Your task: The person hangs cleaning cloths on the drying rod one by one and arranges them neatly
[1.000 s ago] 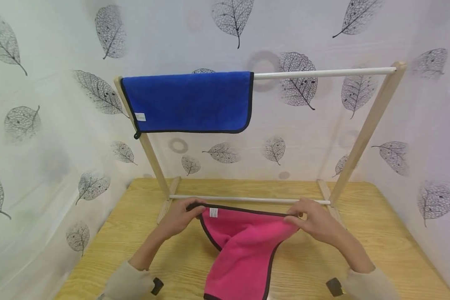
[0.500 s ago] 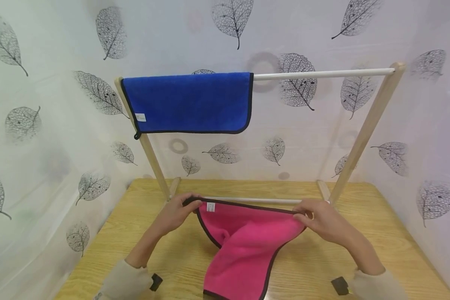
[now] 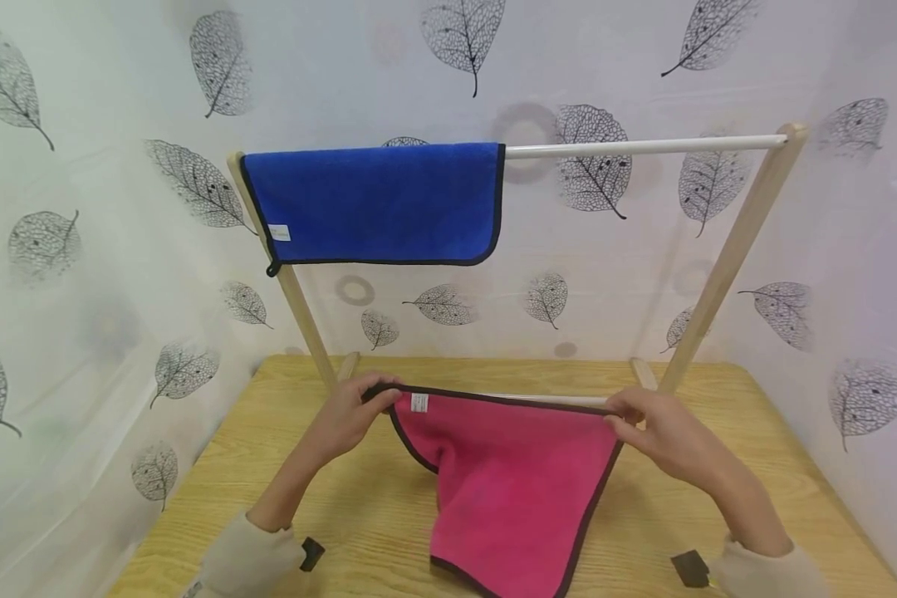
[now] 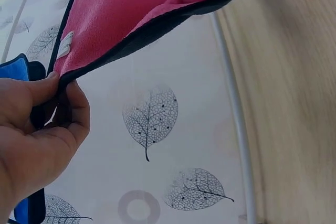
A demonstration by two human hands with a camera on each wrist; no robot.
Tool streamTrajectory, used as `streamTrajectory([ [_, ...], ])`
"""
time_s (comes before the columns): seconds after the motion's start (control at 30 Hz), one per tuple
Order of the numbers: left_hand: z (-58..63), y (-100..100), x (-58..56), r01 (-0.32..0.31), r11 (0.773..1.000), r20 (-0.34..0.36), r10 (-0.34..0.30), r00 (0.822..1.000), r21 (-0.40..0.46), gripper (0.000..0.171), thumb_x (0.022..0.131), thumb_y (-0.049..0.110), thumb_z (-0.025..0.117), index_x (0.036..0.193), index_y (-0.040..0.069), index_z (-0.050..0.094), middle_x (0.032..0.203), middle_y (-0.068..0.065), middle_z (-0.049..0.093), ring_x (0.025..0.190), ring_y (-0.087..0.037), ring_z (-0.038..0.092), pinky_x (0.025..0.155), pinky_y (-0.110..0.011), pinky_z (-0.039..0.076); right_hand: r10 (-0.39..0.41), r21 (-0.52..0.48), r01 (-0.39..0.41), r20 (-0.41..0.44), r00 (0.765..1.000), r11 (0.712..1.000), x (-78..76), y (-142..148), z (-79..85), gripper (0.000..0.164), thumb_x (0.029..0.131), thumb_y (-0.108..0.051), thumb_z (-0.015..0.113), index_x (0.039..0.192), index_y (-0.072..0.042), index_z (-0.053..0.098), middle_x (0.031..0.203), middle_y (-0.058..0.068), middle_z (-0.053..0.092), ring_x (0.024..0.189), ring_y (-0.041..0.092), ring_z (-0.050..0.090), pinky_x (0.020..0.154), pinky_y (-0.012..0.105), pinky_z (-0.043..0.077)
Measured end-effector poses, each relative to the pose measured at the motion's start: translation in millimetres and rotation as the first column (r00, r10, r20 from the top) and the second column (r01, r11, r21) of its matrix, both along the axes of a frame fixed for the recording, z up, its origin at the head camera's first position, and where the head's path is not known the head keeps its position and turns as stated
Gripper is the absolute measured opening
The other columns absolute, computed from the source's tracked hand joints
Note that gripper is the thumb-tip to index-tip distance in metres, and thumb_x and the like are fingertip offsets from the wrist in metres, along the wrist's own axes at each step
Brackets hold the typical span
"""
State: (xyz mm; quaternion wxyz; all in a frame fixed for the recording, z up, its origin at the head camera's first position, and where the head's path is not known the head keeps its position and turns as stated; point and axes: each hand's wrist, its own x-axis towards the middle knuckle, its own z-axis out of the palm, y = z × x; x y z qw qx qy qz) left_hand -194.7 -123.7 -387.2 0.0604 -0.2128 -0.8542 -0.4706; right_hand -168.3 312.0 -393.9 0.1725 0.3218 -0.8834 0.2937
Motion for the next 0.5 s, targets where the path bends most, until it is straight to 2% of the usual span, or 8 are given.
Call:
streamTrajectory([
  [0.23,8.2,5,0.1,-0.019,1.0,-0.011,0.019,1.0,0.001,0.018,0.102,0.012,0.066,0.114,0.002,0.074,0.106,-0.009,0.071,0.087,-0.017,0.067,0.078,-0.033,0.056,-0.058,-0.008,0.057,-0.076,0.995,0.998,3.6,4,11.6,0.031,0.076,0.014,0.08,0.096,-0.01,0.074,0.08,-0.014,0.068,0.073,-0.003,0.059,0.06,0.013,0.044],
  [0.43,13.2,7,-1.5,-0.019,1.0,-0.05,0.019,0.999,-0.016,0.02,0.102,0.012,0.066,0.117,0.002,0.074,0.112,-0.01,0.072,0.098,-0.022,0.066,0.085,-0.039,0.055,-0.126,-0.012,0.126,-0.134,0.983,0.992,7.7,3,20.8,0.033,0.073,0.017,0.08,0.096,-0.006,0.075,0.076,-0.012,0.066,0.069,-0.004,0.056,0.059,0.013,0.042],
  [0.5,16.4,7,-1.6,-0.02,1.0,-0.053,0.019,0.998,-0.014,0.019,0.102,0.013,0.066,0.116,0.003,0.074,0.111,-0.009,0.072,0.097,-0.021,0.065,0.084,-0.037,0.055,-0.145,-0.014,0.144,-0.143,0.979,0.989,9.6,1,24.9,0.033,0.073,0.017,0.08,0.096,-0.006,0.075,0.076,-0.012,0.066,0.069,-0.003,0.056,0.061,0.012,0.043],
])
